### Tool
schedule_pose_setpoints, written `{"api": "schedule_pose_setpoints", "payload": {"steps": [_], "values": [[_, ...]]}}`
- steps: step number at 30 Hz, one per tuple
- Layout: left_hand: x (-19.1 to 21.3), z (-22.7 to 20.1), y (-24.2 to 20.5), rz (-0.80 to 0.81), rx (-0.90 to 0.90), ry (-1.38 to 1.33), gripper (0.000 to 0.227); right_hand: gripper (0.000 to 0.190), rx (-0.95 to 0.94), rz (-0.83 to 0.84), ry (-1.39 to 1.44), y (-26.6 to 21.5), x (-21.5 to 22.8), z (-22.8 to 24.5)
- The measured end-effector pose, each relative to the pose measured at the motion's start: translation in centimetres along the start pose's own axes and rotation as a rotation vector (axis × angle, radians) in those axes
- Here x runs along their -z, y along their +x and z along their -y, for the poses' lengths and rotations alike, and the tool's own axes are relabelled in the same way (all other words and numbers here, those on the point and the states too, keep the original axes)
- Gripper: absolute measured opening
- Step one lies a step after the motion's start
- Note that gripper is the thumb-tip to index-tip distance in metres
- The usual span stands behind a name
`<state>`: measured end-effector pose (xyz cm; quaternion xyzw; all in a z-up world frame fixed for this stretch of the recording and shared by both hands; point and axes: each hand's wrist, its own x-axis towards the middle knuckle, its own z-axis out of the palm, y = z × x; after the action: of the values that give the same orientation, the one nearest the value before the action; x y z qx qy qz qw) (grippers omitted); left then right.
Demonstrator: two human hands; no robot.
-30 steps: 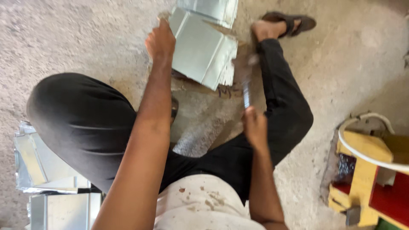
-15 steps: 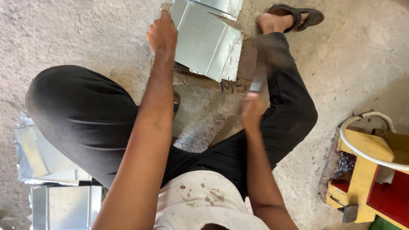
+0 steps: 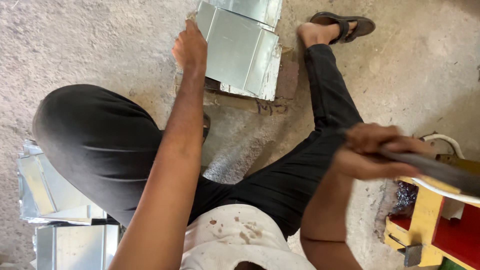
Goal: The person sits on the floor and uses a hammer to repeatedly strike a rectangular metal sheet placed on a wooden block. They adjust the sheet's position and orientation between strikes to flatten or shape it.
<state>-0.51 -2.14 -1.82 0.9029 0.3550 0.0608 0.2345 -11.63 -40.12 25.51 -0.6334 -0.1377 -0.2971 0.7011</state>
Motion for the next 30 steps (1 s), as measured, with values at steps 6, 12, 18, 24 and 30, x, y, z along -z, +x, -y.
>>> {"api": "schedule_pose_setpoints", "payload": {"steps": [6,12,18,24,30], "values": [[0.4,0.3,-0.2,0.058,0.025,-0.021,0.027,0.038,-0.623,0.556,-0.608,-13.1,-0.7,-9.8],[1.0,0.1,-1.0,0.071,0.014,-0.023,0.027,0.041,-0.928,0.259,-0.479,-5.9,-2.5,-2.2],[2.1,-0.8,-1.4,0.01,0.023,-0.007,0.022,0.053,-0.219,0.037,0.052,-2.0,-1.3,2.2],[2.0,-0.6,-1.1,0.089,0.043,-0.042,0.026,0.042,-0.37,0.252,-0.483,-13.6,1.4,-9.2],[2.4,-0.8,-1.0,0.061,0.064,-0.032,0.025,0.056,-0.718,0.483,-0.914,-9.2,0.5,-5.8]]}}
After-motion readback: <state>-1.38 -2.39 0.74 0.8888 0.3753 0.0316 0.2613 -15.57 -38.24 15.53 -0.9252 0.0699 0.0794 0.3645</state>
